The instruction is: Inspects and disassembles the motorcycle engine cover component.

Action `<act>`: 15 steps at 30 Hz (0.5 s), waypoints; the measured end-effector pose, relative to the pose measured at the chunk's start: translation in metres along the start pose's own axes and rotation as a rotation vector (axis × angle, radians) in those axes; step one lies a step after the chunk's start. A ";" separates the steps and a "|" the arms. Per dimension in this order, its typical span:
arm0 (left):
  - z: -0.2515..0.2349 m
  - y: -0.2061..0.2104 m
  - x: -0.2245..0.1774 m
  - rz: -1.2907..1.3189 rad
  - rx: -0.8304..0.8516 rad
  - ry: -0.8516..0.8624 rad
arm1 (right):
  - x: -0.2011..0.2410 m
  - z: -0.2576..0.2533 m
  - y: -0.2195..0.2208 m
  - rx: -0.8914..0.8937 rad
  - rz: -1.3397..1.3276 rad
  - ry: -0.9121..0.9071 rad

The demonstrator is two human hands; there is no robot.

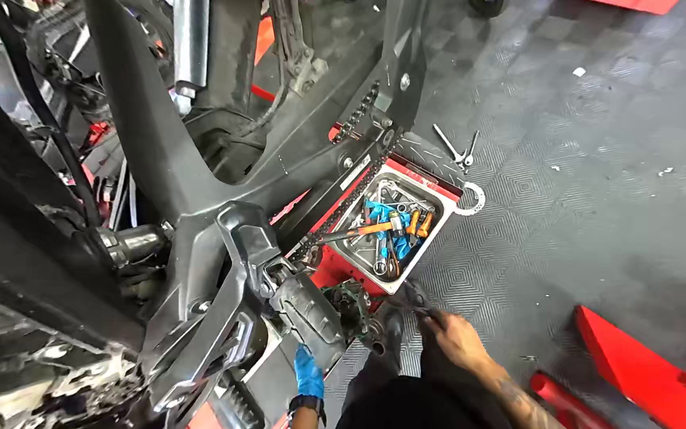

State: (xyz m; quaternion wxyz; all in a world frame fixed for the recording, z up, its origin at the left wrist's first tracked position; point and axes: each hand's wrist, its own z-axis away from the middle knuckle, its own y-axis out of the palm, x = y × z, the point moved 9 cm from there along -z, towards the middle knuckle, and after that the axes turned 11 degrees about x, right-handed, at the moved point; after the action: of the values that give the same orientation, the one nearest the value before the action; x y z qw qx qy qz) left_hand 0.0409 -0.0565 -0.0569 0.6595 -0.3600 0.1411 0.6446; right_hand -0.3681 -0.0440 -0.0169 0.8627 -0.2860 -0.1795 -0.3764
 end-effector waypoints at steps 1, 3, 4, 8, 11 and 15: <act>0.001 -0.002 -0.013 -0.108 -0.010 0.023 | -0.006 0.003 0.004 0.005 0.007 0.001; 0.007 0.006 -0.050 -0.398 -0.005 0.111 | -0.016 0.011 0.010 -0.006 0.003 0.003; 0.012 0.017 -0.069 -0.535 0.009 0.170 | -0.022 0.016 0.013 -0.019 -0.012 0.007; 0.026 0.072 -0.119 -0.858 0.084 0.318 | -0.052 0.022 0.029 -0.095 -0.150 0.031; 0.014 0.087 -0.123 -0.849 0.104 0.282 | -0.078 0.026 0.036 -0.169 -0.269 0.071; -0.003 0.088 -0.119 -0.891 0.149 0.327 | -0.096 0.046 0.039 -0.193 -0.349 0.097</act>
State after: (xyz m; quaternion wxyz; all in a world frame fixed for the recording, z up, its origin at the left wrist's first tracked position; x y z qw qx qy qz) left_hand -0.0577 -0.1553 -0.0075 0.8647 -0.4338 0.1211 0.2223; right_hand -0.4056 0.0590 -0.0458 0.7607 -0.3135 -0.1476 -0.5489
